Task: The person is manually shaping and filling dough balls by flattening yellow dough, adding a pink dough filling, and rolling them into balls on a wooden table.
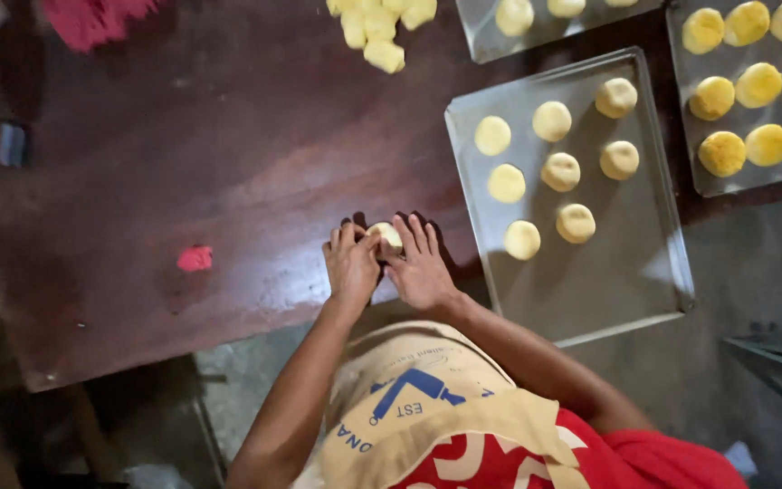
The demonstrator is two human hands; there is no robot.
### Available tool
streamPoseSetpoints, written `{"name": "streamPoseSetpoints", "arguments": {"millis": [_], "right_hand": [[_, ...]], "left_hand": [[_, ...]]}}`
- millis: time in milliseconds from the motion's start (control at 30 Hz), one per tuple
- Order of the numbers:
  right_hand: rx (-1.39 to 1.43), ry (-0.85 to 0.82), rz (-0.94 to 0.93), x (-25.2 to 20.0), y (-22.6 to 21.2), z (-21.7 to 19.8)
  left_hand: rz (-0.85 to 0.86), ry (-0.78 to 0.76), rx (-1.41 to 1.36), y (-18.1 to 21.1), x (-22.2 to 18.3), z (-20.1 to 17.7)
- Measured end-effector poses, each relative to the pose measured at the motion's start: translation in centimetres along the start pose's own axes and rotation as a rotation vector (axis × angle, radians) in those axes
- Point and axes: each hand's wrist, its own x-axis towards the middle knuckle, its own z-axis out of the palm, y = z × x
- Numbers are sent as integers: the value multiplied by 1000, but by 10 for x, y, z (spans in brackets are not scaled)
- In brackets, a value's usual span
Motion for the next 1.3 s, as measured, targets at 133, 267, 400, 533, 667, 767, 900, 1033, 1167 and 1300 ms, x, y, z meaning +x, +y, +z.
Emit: {"name": "streamPoseSetpoints", "arguments": {"millis": [133,267,400,533,667,767,900,1033,1167,1300], "right_hand": [[37,-132,-66,-8,-6,8],[25,-315,-146,-24,-7,-3],[-158,-256,-202,-20,-11,-12],[232,-178,-51,-3,1,-1],[345,104,170,24,37,8],[-97,280,221,19,29,63],[-173,231,429,0,-7,86],[212,331,695,-24,-25,25],[1192,840,1109,-71,4,-82],[-165,705,944,-90,41,-218]], "left_hand": [[-9,-115,-72,-15,-8,-5],[-24,55,-466,1,-43,-29],[109,50,-444,6,-44,-9],[149,-101,-226,-41,-32,21],[-38,-179,-988,-69,12,8],[-336,8,-1135,-100,31,-17],[-581,-47,-1209,-141,23,-48],[-519,-172,-1043,-158,19,-78],[-591,-129,-1027,-165,21,-82],[-570,-126,-911,-151,27,-90]]}}
